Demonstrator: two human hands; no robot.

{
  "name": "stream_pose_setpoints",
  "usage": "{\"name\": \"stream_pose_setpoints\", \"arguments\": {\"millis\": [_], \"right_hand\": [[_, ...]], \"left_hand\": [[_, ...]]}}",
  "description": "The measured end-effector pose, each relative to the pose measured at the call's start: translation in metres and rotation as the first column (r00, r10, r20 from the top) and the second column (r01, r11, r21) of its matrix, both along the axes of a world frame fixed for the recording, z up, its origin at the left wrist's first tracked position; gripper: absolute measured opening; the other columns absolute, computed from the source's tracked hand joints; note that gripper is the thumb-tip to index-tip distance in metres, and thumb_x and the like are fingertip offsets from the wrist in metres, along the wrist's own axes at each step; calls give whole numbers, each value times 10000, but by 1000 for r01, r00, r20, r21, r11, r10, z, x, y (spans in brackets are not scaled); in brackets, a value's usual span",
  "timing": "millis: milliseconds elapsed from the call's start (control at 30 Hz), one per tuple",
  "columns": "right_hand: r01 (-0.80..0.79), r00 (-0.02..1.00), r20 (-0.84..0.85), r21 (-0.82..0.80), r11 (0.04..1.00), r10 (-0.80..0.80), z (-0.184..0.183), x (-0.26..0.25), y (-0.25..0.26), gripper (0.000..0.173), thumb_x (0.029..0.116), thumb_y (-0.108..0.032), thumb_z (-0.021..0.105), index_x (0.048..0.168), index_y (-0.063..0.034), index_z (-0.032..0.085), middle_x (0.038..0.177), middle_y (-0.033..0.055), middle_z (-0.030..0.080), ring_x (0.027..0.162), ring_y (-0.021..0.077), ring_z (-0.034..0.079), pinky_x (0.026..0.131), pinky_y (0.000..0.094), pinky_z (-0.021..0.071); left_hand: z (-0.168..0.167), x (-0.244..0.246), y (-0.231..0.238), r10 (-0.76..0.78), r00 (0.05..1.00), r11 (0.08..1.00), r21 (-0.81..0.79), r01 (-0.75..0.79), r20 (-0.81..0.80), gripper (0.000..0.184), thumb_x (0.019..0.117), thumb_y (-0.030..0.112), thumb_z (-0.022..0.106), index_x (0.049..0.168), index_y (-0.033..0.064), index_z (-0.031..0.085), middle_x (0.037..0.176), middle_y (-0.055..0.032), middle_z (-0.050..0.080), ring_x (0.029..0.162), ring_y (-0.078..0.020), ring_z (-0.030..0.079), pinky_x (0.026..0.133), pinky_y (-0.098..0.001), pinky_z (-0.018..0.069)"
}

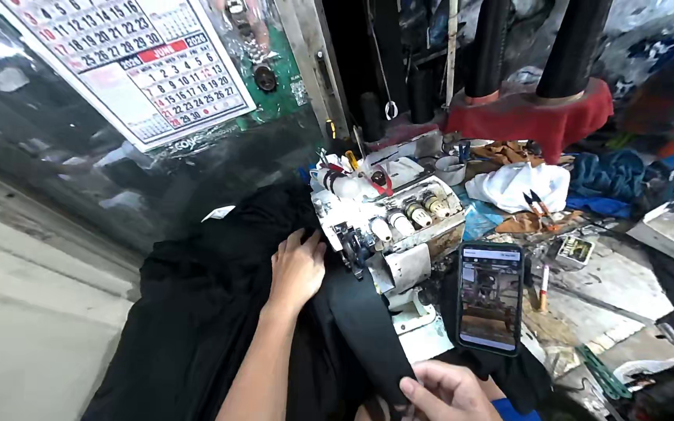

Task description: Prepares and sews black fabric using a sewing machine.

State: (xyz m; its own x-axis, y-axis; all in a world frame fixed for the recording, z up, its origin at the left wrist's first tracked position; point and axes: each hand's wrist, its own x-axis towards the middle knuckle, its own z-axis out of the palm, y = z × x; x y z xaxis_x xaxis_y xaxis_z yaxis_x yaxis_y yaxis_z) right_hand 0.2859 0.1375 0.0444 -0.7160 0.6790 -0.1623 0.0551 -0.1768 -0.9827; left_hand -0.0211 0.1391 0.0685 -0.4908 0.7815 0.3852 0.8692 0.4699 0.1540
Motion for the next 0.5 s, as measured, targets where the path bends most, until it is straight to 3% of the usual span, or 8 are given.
{"name": "stream_pose_setpoints", "arguments": {"millis": [33, 100, 167, 200, 267, 367, 433, 500], "right_hand": [[30, 1000, 0, 7, 1000, -30, 4, -8, 4, 147, 988, 0, 581, 998, 46, 720, 761, 57, 725, 629, 147, 702, 590, 304, 602], [-46, 991, -125, 38, 998, 51, -34, -23, 27, 170, 1028, -138, 610, 1048, -18, 728, 814, 100, 740, 636, 220, 722, 571, 379, 638], [-101, 977, -184, 28, 994, 105, -56, -40, 46, 198, 1033, -236, 624, 1113, -83, 721, 872, 112, 741, 655, 273, 735, 573, 444, 658], [-104, 977, -184, 8, 995, 104, -56, -46, 52, 209, 1031, -253, 631, 1130, -95, 724, 893, 113, 746, 673, 288, 741, 585, 460, 663], [-104, 978, -184, -23, 994, 98, -51, -54, 55, 225, 1026, -265, 643, 1149, -98, 731, 921, 110, 750, 689, 294, 742, 602, 467, 667], [-90, 981, -169, 5, 996, 90, -50, -62, 58, 221, 1016, -283, 661, 1120, -105, 741, 937, 97, 765, 685, 285, 750, 598, 446, 671], [-81, 986, -141, 34, 996, 84, -52, -64, 60, 223, 1014, -299, 664, 1101, -109, 742, 960, 85, 774, 686, 276, 754, 587, 425, 669], [-68, 990, -122, 47, 997, 73, -50, -64, 61, 233, 1007, -313, 674, 1083, -102, 739, 949, 88, 774, 679, 278, 752, 576, 418, 665]], "left_hand": [[7, -3, 5, 26, 999, 999, -48, -24, 37, 347, 1090, 287, 447, 1278, 141, 700, 1405, -155, 595, 1274, -376, 575, 997, -626, 471], [38, 2, 18, 149, 981, 983, -127, -133, 123, 316, 1086, 241, 484, 1253, 87, 705, 1404, -162, 605, 1295, -384, 561, 1044, -632, 423], [25, -11, 18, 150, 987, 984, 108, -143, -57, 241, 1004, 242, 616, 1128, 96, 763, 1262, -157, 678, 1180, -387, 612, 992, -651, 433], [23, -7, 10, 129, 984, 976, 190, -103, -126, 229, 992, 250, 637, 1124, 110, 762, 1218, -149, 682, 1147, -379, 614, 964, -646, 440], [17, 25, -17, 72, 980, 963, 268, -19, -188, 281, 1034, 337, 556, 1153, 157, 736, 1184, -89, 689, 1126, -309, 631, 929, -596, 481], [-27, 73, -51, -48, 996, 952, 297, 69, -78, 291, 1041, 403, 505, 1200, 298, 725, 1222, 59, 656, 1176, -170, 590, 969, -503, 476], [-45, 71, -60, -111, 993, 946, 302, 115, -32, 298, 1042, 385, 504, 1246, 332, 715, 1317, 72, 609, 1257, -175, 533, 1006, -491, 466], [-33, 64, -66, -102, 995, 947, 306, 99, -5, 270, 1030, 388, 540, 1192, 323, 745, 1325, 83, 615, 1260, -166, 541, 1012, -478, 474]]}}
